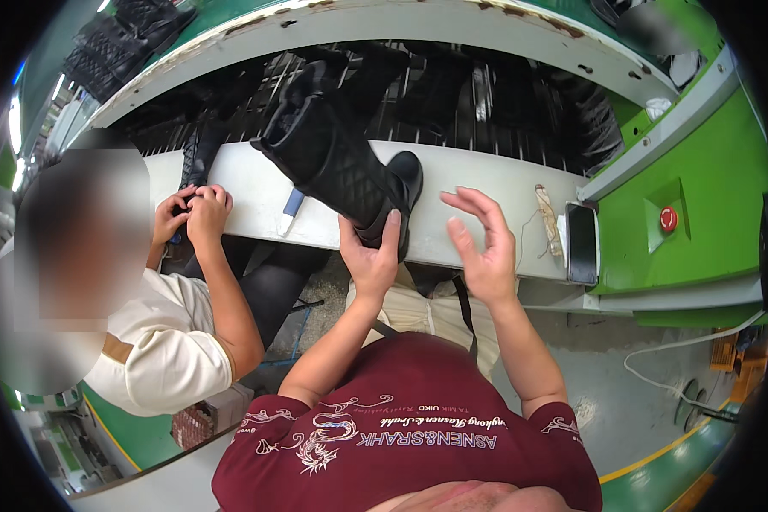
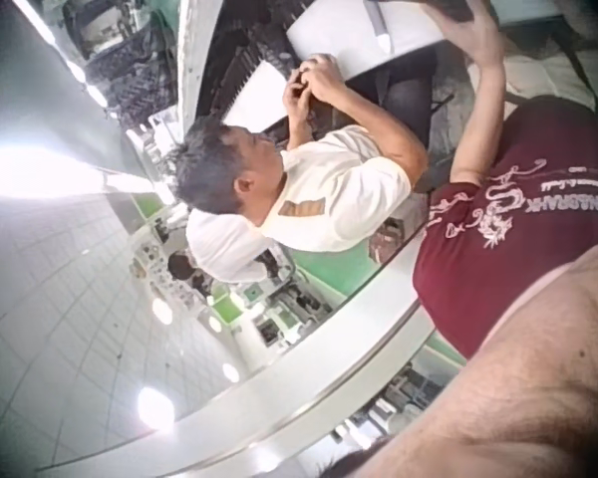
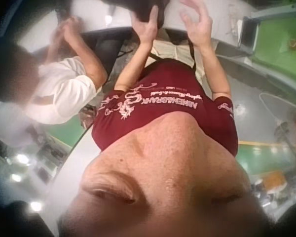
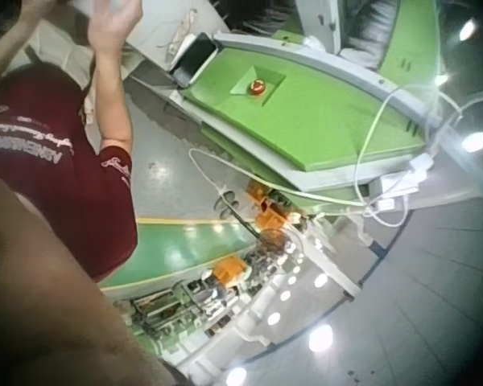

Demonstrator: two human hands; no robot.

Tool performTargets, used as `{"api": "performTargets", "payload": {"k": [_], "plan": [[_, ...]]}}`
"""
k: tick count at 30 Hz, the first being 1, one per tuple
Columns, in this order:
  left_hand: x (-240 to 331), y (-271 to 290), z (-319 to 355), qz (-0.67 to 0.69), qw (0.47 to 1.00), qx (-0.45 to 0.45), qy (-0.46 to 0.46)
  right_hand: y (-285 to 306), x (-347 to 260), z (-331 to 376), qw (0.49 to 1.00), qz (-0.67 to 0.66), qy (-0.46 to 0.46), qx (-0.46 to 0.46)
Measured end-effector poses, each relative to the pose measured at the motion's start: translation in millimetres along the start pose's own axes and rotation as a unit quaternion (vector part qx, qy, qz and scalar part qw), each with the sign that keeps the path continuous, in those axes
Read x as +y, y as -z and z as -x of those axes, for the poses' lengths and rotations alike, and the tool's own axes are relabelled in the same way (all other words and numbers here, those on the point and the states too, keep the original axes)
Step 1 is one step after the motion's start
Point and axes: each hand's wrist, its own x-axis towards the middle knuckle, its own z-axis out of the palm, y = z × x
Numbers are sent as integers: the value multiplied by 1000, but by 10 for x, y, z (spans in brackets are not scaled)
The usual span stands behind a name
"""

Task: The recorder is inspecting and assembling black leather boots on a factory assembly line.

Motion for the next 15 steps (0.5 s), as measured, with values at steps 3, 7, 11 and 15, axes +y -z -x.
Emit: {"api": "performTargets", "payload": {"k": [3,7,11,15], "plan": [[9,66,-92,-4,1000,-5,20,67,362,94,995,39,-69,57],[113,177,-323,18,997,69,13,153,623,207,984,93,-122,93],[559,175,-832,37,990,79,-109,190,741,301,977,172,-91,84],[1288,-111,-1997,90,953,115,-267,148,792,291,979,189,-38,69]]}}
